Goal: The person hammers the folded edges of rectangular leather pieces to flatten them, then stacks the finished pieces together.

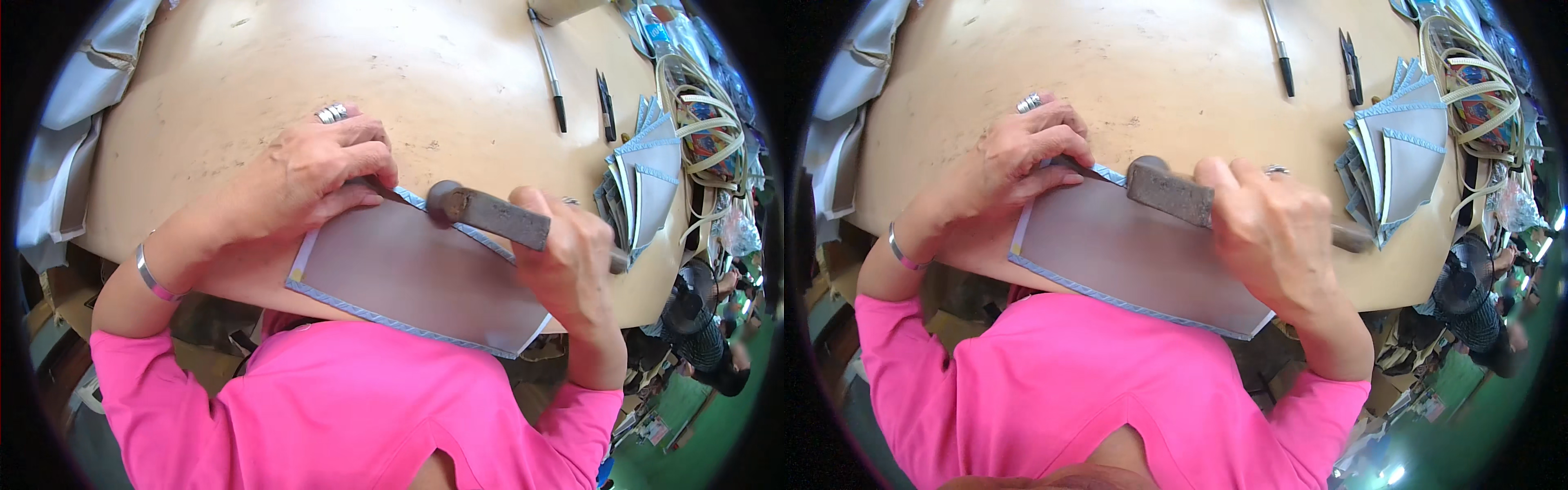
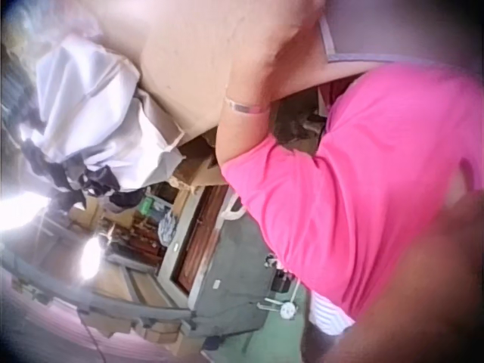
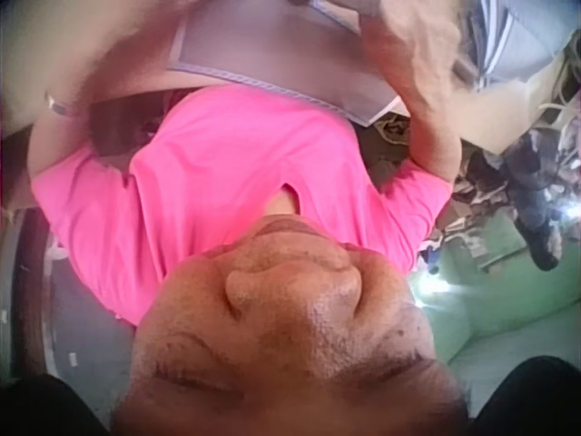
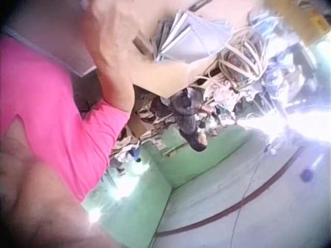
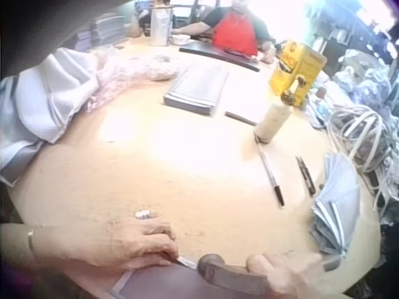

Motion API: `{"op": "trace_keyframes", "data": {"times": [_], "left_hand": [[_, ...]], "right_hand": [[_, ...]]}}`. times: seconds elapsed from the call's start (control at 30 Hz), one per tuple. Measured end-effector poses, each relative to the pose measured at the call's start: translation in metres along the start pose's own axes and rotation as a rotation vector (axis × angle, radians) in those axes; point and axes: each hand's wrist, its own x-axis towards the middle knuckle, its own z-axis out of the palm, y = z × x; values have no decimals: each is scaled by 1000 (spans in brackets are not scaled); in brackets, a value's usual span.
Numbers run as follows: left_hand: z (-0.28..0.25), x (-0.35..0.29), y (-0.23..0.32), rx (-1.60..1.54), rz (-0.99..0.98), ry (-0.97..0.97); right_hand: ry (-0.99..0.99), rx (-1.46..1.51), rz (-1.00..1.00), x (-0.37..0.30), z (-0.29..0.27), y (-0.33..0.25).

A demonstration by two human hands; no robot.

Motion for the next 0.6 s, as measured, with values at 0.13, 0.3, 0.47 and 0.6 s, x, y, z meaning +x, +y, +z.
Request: {"op": "trace_keyframes", "data": {"times": [0.13, 0.3, 0.47, 0.6], "left_hand": [[1, -8, 6, 279, 147, 18], [13, -19, 0, 450, 321, 196], [-6, -11, 4, 64, -120, 75], [-14, -16, -1, -56, -173, -3]], "right_hand": [[88, 27, 20, 5, -1, -6], [39, 40, 8, 15, 3, -9], [-26, 35, 52, 9, 15, -15], [-6, 108, 70, 10, 15, -14]]}}
